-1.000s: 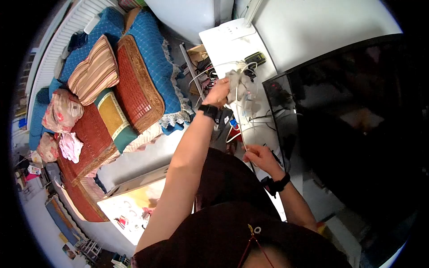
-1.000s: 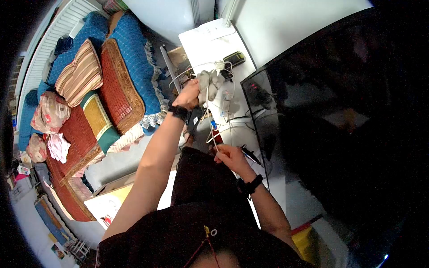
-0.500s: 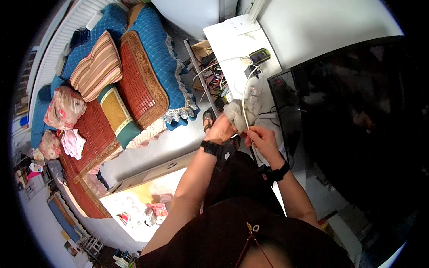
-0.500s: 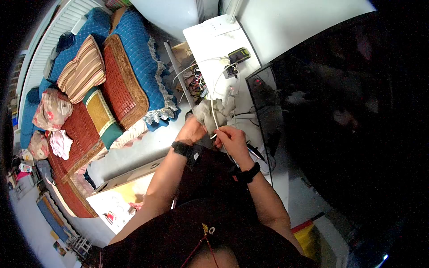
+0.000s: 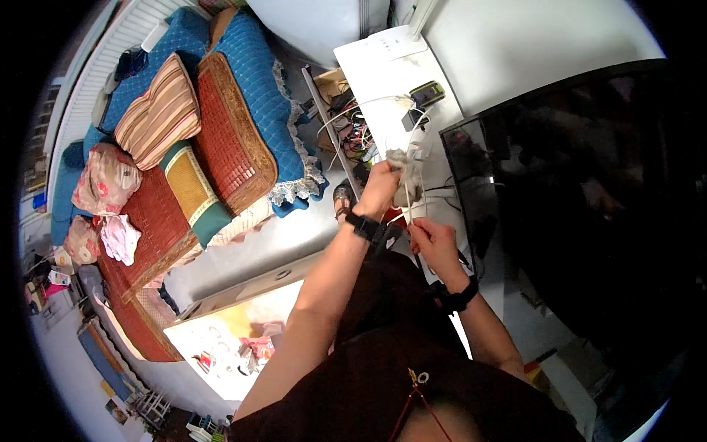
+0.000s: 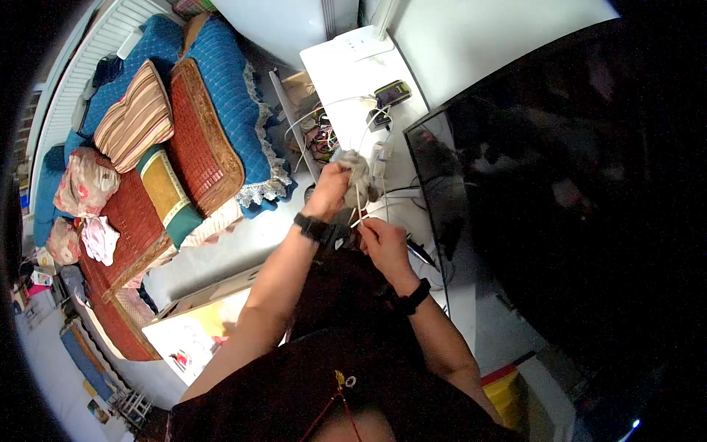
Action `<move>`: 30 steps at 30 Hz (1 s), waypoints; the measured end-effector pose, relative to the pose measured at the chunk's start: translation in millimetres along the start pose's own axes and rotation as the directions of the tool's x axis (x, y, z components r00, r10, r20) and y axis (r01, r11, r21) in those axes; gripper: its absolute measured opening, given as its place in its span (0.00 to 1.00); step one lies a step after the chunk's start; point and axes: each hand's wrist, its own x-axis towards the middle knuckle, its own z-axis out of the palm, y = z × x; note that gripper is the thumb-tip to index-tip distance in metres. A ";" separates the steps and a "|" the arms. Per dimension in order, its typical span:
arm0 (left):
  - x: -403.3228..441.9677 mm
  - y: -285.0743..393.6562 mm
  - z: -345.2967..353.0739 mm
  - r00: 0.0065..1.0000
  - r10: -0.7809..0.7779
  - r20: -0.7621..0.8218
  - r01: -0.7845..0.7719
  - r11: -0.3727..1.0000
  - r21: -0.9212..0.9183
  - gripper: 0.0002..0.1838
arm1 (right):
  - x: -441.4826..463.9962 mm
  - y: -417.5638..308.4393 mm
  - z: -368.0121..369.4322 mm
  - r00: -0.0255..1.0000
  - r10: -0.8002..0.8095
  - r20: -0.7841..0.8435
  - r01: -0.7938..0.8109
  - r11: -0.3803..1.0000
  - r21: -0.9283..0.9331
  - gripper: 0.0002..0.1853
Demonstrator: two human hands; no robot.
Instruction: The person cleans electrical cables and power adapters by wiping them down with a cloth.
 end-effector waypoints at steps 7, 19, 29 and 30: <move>65.0 10.5 2.5 0.999 -0.045 -0.007 0.045 0.969 0.244 0.07 | -6.3 13.6 -15.7 1.000 0.000 0.006 0.000 0.998 -0.059 0.08; 74.7 25.0 -38.0 0.982 -0.096 0.164 0.107 0.992 -0.060 0.13 | 30.6 4.5 -42.1 0.977 0.181 0.117 -0.204 0.951 0.231 0.08; -23.3 -8.4 -50.8 0.965 -0.174 0.195 0.182 0.983 -0.024 0.19 | 95.1 -1.2 -35.4 0.976 0.164 0.147 -0.216 0.838 0.501 0.08; -27.2 -7.2 -47.2 0.963 -0.149 0.223 0.163 0.985 -0.048 0.19 | 101.8 0.0 -32.4 0.980 0.139 0.145 -0.194 0.838 0.509 0.07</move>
